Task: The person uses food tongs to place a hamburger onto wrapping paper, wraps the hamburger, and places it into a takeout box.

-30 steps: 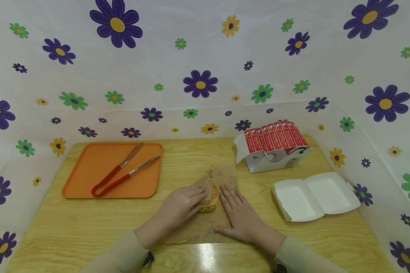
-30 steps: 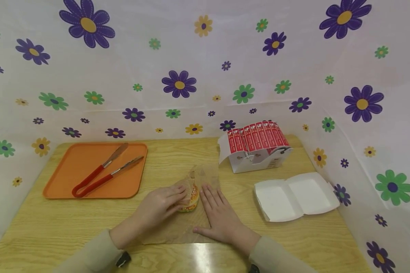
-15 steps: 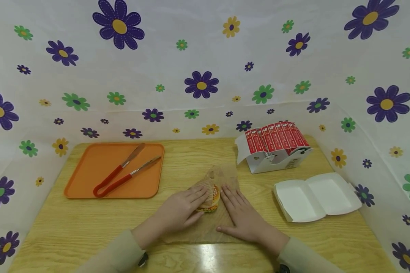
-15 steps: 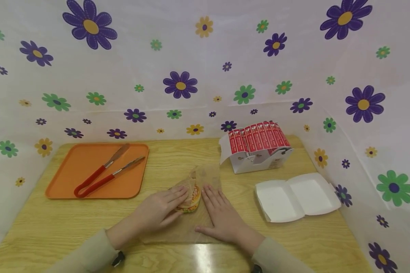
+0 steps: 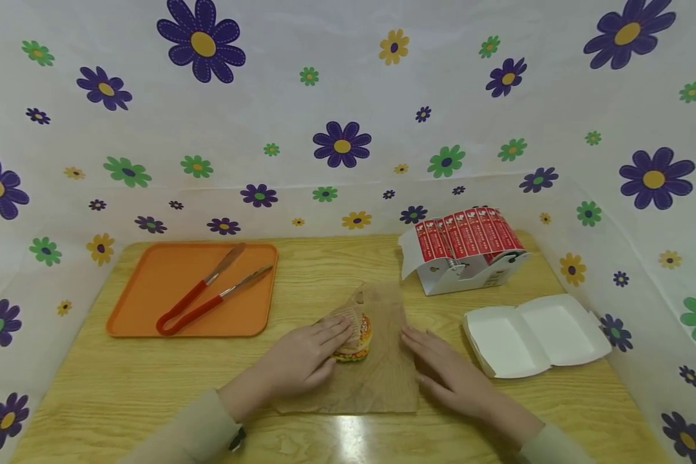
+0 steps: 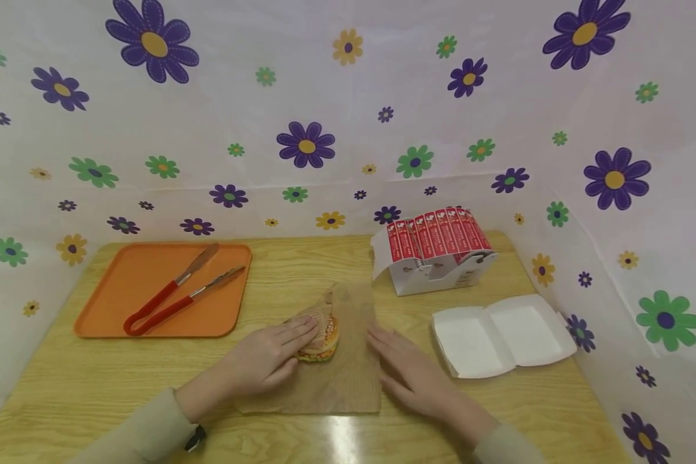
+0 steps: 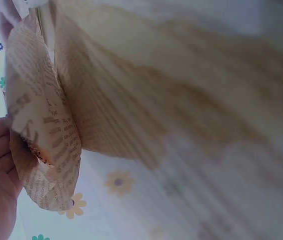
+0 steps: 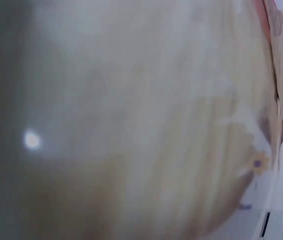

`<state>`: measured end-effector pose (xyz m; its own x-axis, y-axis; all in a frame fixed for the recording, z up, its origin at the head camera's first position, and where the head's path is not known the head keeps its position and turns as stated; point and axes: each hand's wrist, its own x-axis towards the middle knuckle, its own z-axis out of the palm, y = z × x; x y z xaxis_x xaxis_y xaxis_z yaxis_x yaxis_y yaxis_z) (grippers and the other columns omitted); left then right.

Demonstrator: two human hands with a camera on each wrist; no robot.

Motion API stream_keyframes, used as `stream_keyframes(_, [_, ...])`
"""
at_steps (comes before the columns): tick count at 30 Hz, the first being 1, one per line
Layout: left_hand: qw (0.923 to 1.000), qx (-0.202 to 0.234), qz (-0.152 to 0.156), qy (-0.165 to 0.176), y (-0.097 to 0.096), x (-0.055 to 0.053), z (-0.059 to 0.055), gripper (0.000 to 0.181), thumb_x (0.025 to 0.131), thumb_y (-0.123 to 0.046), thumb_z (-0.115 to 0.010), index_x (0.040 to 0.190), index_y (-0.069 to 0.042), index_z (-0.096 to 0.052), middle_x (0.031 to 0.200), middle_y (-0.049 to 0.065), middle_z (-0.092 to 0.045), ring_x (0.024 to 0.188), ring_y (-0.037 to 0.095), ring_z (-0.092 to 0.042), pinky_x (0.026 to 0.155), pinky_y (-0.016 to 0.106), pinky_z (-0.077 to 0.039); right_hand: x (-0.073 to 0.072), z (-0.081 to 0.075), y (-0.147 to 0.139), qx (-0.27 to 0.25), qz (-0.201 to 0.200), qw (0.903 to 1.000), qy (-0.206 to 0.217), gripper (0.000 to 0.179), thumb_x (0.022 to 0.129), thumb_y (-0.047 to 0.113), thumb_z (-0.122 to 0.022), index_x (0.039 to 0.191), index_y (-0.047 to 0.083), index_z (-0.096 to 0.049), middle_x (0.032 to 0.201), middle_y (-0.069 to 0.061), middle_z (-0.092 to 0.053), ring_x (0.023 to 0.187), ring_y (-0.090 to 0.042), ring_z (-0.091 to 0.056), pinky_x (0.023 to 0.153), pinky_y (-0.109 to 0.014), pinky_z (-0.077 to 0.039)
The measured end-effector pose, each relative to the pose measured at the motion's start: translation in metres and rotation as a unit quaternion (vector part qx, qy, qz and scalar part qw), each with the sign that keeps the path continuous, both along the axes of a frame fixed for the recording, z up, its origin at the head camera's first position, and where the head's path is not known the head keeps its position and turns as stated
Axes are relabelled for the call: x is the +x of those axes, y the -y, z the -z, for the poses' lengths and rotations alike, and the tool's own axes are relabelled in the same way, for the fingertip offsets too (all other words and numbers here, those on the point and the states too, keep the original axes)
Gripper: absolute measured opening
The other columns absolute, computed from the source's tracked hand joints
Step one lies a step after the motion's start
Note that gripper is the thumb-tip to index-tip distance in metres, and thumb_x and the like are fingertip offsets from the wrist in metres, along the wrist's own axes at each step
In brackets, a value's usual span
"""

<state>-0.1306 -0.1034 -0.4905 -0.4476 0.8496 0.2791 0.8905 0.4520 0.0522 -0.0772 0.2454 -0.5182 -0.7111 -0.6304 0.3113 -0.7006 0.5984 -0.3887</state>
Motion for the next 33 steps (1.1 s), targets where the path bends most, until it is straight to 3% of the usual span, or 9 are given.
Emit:
stream_keyframes(4, [0.9999,0.003,0.002,0.012,0.001,0.0,-0.001,0.057,0.101,-0.022,-0.062,0.153,0.001,-0.054,0.159,0.016,-0.055,0.148,0.028,-0.055,0.122,0.041,-0.049,0.002,0.004,-0.009,0.0,-0.033,0.9987,-0.038,0.067,0.093,0.014,-0.076,0.154,0.0,-0.053,0.158,-0.019,-0.056,0.151,-0.027,-0.048,0.136,-0.024,-0.014])
stream_keyframes(8, [0.9999,0.008,0.0,0.015,0.002,0.0,-0.001,0.058,0.101,-0.022,-0.062,0.153,0.001,-0.053,0.159,0.016,-0.055,0.148,0.029,-0.055,0.121,0.041,-0.049,0.002,0.007,-0.008,-0.018,-0.05,0.9976,-0.044,0.057,0.094,0.015,-0.077,0.147,0.004,-0.061,0.152,-0.014,-0.062,0.144,-0.027,-0.056,0.136,-0.025,-0.019])
stream_keyframes(17, [0.9997,0.005,0.0,0.024,0.002,0.0,0.001,0.059,0.102,-0.023,-0.061,0.156,0.0,-0.051,0.161,0.016,-0.053,0.15,0.028,-0.053,0.123,0.041,-0.047,0.001,0.008,0.003,-0.13,-0.069,0.9878,-0.049,0.036,0.083,0.0,-0.083,0.116,0.012,-0.081,0.123,-0.009,-0.08,0.115,-0.024,-0.074,0.125,-0.018,-0.037])
stream_keyframes(24, [0.9995,0.002,0.002,0.031,0.003,-0.002,0.0,0.06,0.101,-0.024,-0.061,0.156,-0.001,-0.051,0.162,0.015,-0.053,0.15,0.028,-0.052,0.123,0.041,-0.047,-0.004,0.001,0.013,-0.207,-0.076,0.9751,-0.025,0.038,0.075,-0.01,-0.082,0.108,0.009,-0.083,0.11,-0.012,-0.082,0.103,-0.027,-0.076,0.118,-0.016,-0.045])
stream_keyframes(29, [0.9998,0.005,0.007,0.02,0.004,-0.003,-0.001,0.059,0.1,-0.024,-0.062,0.154,-0.001,-0.054,0.161,0.014,-0.054,0.149,0.028,-0.054,0.122,0.04,-0.048,-0.016,-0.007,0.024,-0.235,-0.076,0.9689,-0.021,0.038,0.073,-0.013,-0.083,0.104,0.008,-0.082,0.103,-0.01,-0.083,0.097,-0.026,-0.077,0.107,-0.015,-0.052])
stream_keyframes(33, [0.9997,0.014,0.009,0.015,0.005,-0.004,-0.002,0.059,0.099,-0.025,-0.062,0.152,-0.001,-0.056,0.159,0.013,-0.056,0.147,0.029,-0.055,0.122,0.04,-0.048,-0.027,-0.014,0.037,-0.25,-0.071,0.9648,-0.041,0.037,0.072,-0.014,-0.084,0.102,0.006,-0.081,0.1,-0.01,-0.082,0.094,-0.028,-0.076,0.105,-0.015,-0.054])
